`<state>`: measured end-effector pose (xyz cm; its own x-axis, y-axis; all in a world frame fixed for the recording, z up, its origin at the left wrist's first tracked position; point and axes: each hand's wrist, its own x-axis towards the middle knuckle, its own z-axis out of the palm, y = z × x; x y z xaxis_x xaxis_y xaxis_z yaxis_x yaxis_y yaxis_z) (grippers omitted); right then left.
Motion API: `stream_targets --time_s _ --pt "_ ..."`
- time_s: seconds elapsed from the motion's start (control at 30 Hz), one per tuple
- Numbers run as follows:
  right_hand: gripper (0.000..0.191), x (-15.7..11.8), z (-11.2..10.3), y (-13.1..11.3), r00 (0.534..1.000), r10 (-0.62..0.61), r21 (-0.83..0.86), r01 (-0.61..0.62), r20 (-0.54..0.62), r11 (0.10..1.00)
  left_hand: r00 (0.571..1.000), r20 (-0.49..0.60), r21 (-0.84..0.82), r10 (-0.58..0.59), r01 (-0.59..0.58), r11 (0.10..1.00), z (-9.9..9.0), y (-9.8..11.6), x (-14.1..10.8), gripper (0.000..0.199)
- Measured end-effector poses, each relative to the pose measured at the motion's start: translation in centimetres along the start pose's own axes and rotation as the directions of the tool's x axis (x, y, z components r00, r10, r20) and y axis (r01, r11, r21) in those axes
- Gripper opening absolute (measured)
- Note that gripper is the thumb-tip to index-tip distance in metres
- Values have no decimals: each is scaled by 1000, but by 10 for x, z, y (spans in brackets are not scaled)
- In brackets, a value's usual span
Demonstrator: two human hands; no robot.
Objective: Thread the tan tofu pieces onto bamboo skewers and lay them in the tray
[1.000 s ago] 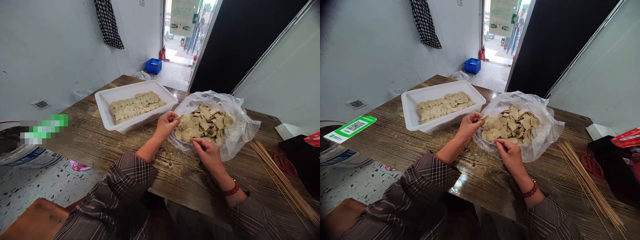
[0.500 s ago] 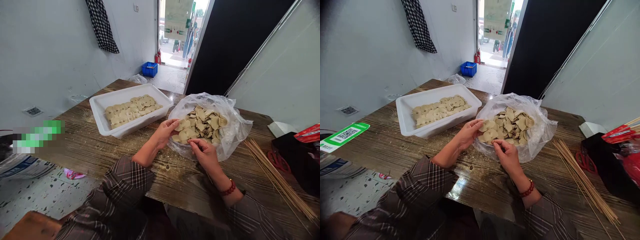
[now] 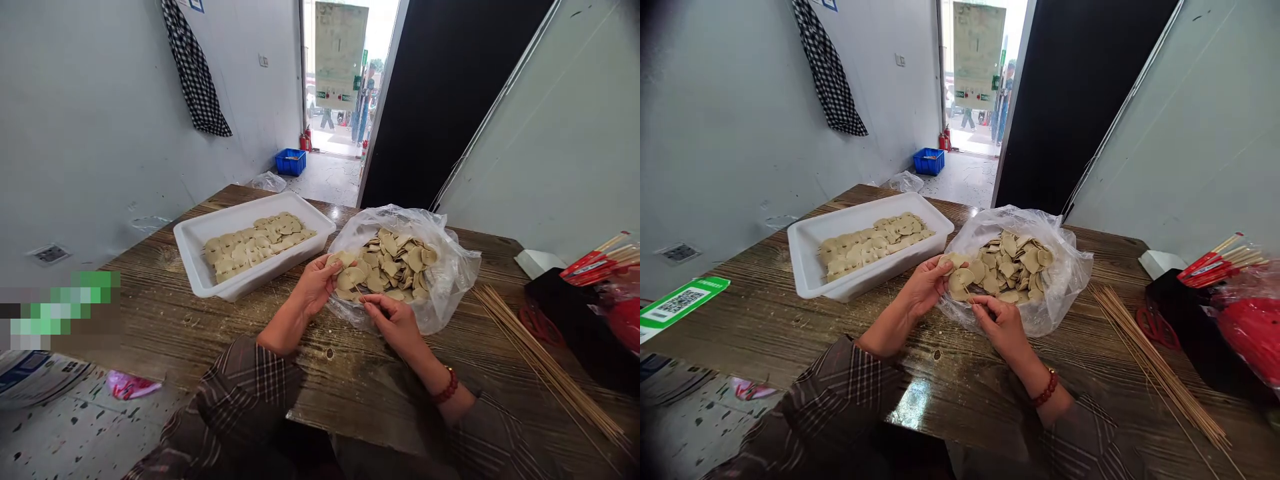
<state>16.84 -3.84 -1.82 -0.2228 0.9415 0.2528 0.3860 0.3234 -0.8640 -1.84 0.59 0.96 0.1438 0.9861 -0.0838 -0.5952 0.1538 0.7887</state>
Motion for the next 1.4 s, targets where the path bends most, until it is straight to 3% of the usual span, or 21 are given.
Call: stream_targets --time_s 0.53,0.83,0.97,1.07,1.13,1.2,1.3,1.4 --pt "27 3 -1 8 993 -72 -93 64 -90 994 998 -16 7 -52 53 999 12 -10 -5 28" --pt "28 6 -7 5 990 -59 -98 47 -125 994 997 47 37 -56 54 998 20 -23 -4 34" --pt "30 10 -23 7 973 -10 -91 -11 -229 996 999 -27 89 19 -17 996 13 -13 -1 30" --pt "33 15 -38 11 939 26 -62 -50 -343 997 989 -60 230 133 -116 966 7 -8 3 27" --pt "34 17 -45 13 919 39 -22 -52 -392 998 978 -43 370 205 -175 913 3 -9 6 23" --pt "34 18 -48 15 906 46 18 -43 -421 999 960 8 556 279 -236 797 -1 -11 8 15" --pt "32 18 -48 14 904 44 42 -29 -425 999 917 124 816 379 -311 486 -7 -14 12 9" --pt "32 18 -47 12 913 39 40 -25 -405 999 889 244 917 387 -341 206 -13 -12 13 16"
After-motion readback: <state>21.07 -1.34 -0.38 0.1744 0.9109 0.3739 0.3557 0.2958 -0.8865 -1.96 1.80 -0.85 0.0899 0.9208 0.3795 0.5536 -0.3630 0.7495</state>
